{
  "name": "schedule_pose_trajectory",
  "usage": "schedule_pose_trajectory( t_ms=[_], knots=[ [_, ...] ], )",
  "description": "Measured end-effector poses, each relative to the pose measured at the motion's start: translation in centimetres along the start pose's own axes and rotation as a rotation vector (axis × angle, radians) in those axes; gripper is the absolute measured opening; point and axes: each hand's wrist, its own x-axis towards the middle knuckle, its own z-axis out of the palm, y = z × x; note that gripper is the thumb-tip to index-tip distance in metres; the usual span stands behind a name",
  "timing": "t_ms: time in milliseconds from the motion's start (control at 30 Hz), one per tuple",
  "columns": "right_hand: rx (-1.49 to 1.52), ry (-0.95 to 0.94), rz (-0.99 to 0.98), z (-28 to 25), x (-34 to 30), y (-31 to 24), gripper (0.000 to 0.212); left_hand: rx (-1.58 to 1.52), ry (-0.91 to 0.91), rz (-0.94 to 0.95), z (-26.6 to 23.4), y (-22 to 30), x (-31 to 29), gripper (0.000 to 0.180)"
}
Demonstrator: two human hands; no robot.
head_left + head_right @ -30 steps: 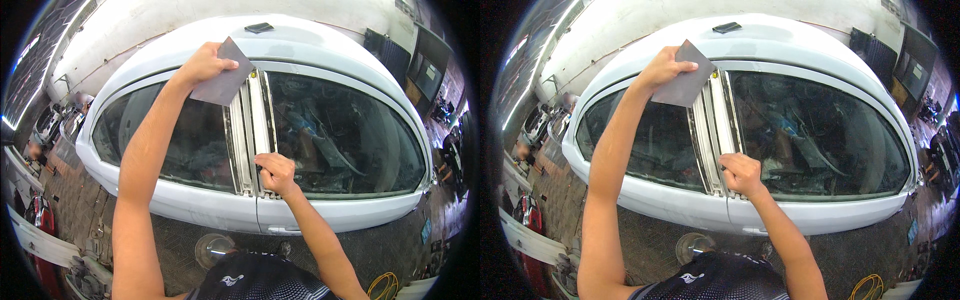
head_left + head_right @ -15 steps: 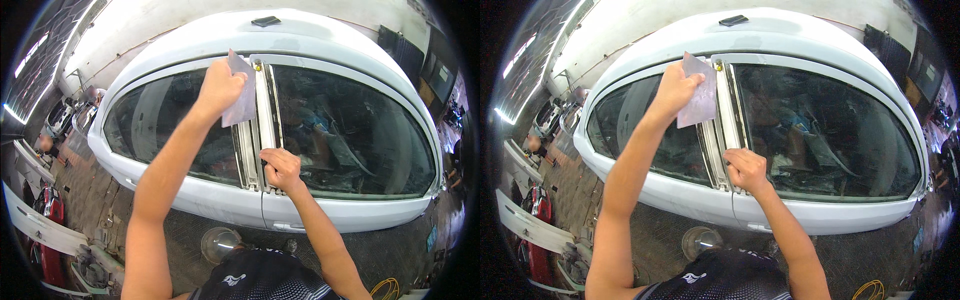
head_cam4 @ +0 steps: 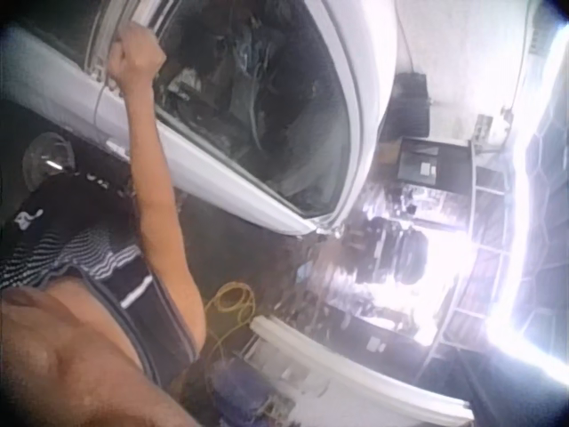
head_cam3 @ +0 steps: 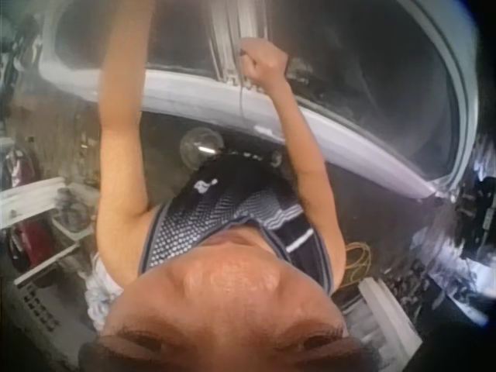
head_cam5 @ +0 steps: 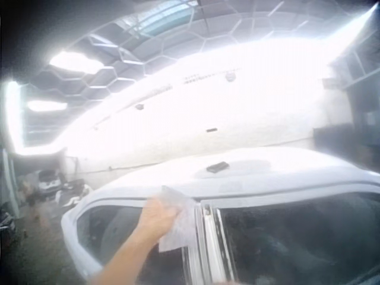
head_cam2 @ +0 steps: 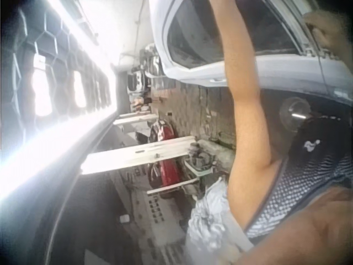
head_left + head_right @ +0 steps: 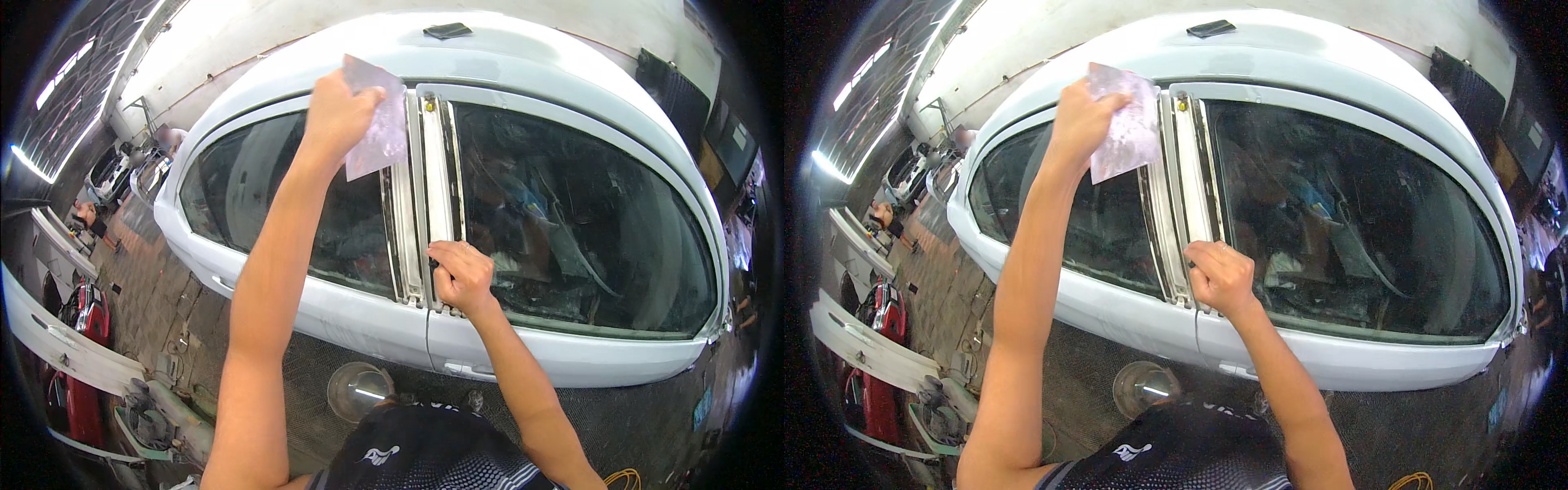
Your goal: The person sands the exterior surface of a white car door using a sanding block and a sponge. They repeatedly dip the sponge into a bucket of water and wipe the door while sanding the area around the door handle and window frame.
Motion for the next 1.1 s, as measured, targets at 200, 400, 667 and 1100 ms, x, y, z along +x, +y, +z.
schedule_pose_trajectory(
  t_ms=[200,400,667,1100],
  knots=[
    [0.019,0.003,-0.004,0.0,-0.1,0.1,0.027,-0.142,0.104,-0.046,-0.2,-1.9,-1.8,0.024],
    [0.021,0.013,-0.015,0.0,0.1,0.0,0.027,-0.218,0.128,-0.109,0.5,-2.6,-2.7,0.022],
    [0.003,-0.017,-0.007,-0.2,0.2,-0.3,0.027,-0.292,0.091,-0.119,-0.2,-4.2,-2.4,0.025],
    [-0.013,-0.023,-0.008,-0.1,-0.1,0.0,0.027,-0.26,0.003,-0.065,-1.0,-6.2,0.1,0.025]
  ],
)
